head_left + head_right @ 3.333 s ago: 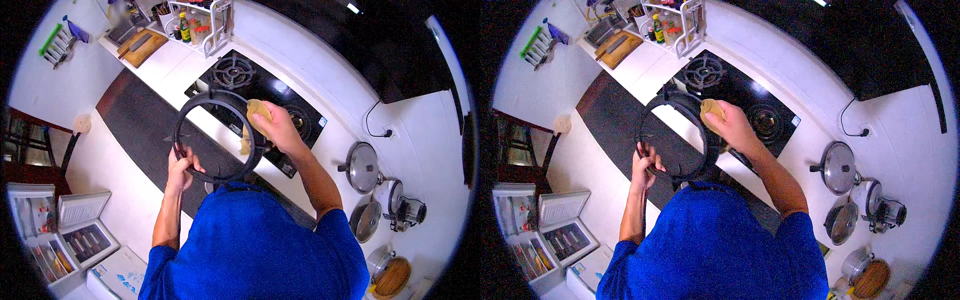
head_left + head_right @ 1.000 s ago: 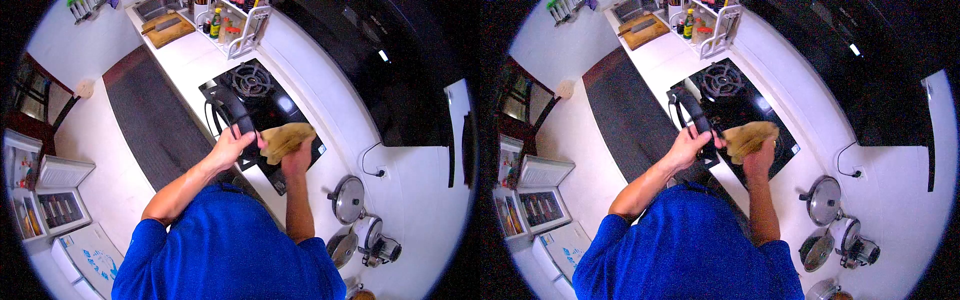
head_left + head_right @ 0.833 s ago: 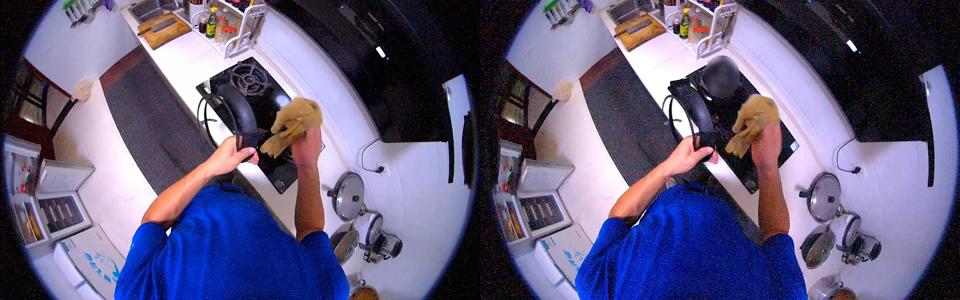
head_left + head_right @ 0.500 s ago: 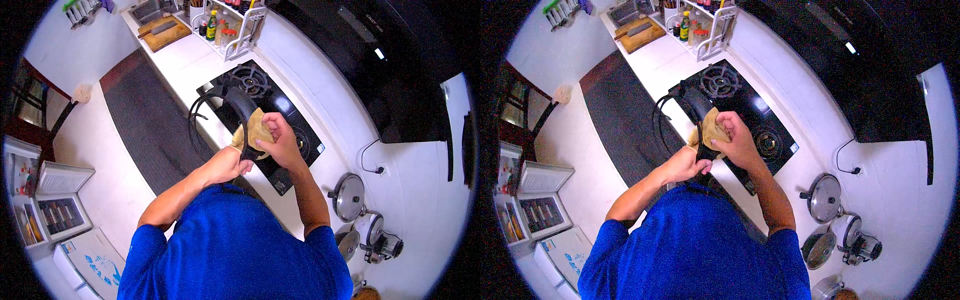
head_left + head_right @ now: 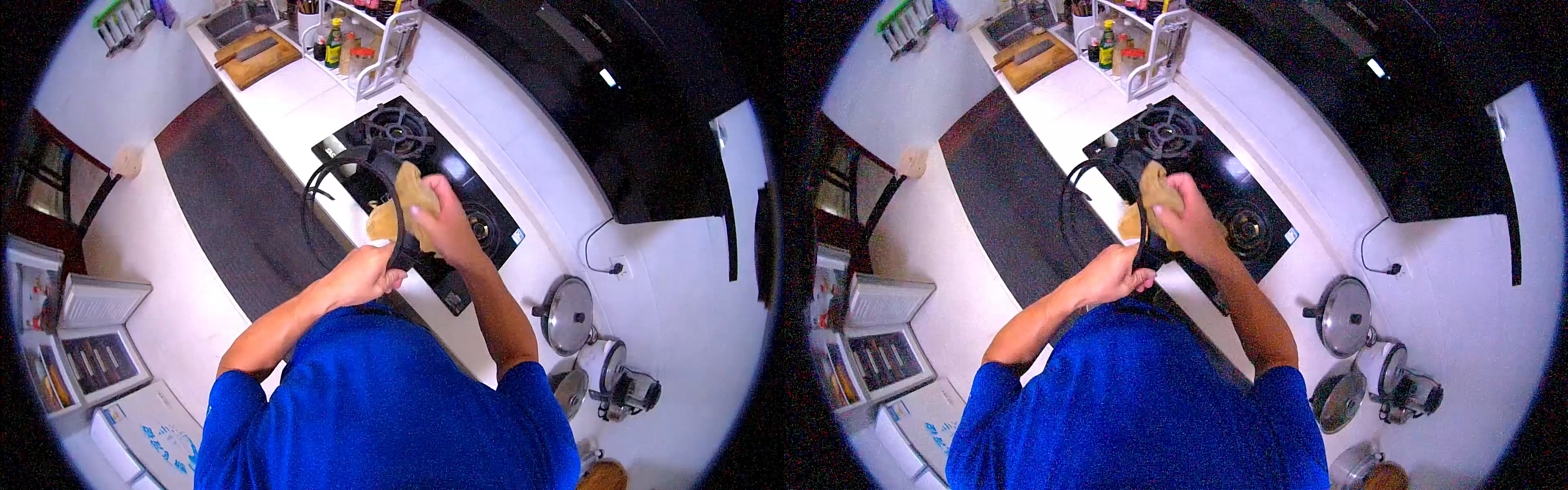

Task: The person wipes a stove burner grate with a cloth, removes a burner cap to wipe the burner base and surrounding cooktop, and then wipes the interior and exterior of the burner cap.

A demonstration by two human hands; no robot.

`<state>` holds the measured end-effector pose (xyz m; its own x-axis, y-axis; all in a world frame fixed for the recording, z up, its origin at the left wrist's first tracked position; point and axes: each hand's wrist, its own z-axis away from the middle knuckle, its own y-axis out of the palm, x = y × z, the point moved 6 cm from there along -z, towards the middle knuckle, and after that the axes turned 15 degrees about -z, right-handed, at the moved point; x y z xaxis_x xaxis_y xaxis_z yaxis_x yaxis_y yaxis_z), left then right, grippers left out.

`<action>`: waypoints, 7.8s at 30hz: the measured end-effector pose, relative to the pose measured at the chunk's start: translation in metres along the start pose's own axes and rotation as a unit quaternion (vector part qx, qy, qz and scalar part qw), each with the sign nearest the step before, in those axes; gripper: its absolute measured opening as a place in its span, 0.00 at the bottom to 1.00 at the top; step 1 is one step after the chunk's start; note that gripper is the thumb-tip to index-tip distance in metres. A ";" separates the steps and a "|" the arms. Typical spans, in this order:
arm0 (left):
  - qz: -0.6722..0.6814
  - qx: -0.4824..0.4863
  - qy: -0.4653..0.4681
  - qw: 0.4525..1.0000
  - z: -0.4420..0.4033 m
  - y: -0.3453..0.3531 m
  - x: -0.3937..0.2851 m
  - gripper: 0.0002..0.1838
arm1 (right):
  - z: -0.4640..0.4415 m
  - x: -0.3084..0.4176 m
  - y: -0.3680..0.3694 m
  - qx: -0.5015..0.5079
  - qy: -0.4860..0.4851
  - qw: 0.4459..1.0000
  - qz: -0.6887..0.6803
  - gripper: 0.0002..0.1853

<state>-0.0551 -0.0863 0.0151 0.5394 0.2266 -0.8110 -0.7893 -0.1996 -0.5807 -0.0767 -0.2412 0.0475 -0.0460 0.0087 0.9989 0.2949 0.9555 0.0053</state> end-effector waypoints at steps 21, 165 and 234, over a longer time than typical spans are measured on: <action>-0.062 0.059 0.104 0.991 0.010 0.004 0.014 0.19 | -0.018 -0.018 -0.012 -0.185 -0.066 0.976 -0.096 0.09; 0.252 0.004 -0.126 0.960 -0.124 0.109 0.043 0.17 | 0.173 -0.198 -0.155 -0.397 0.084 0.875 -0.264 0.37; -0.456 0.086 -0.015 0.885 -0.346 0.277 0.070 0.72 | 0.285 -0.244 -0.211 -0.412 0.148 0.722 -0.535 0.26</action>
<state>-0.1340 -0.4553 -0.2273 0.9698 0.2438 -0.0056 -0.0627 0.2269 -0.9719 -0.3998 -0.3604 -0.2104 -0.4984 -0.7853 0.3672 0.7153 -0.1332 0.6861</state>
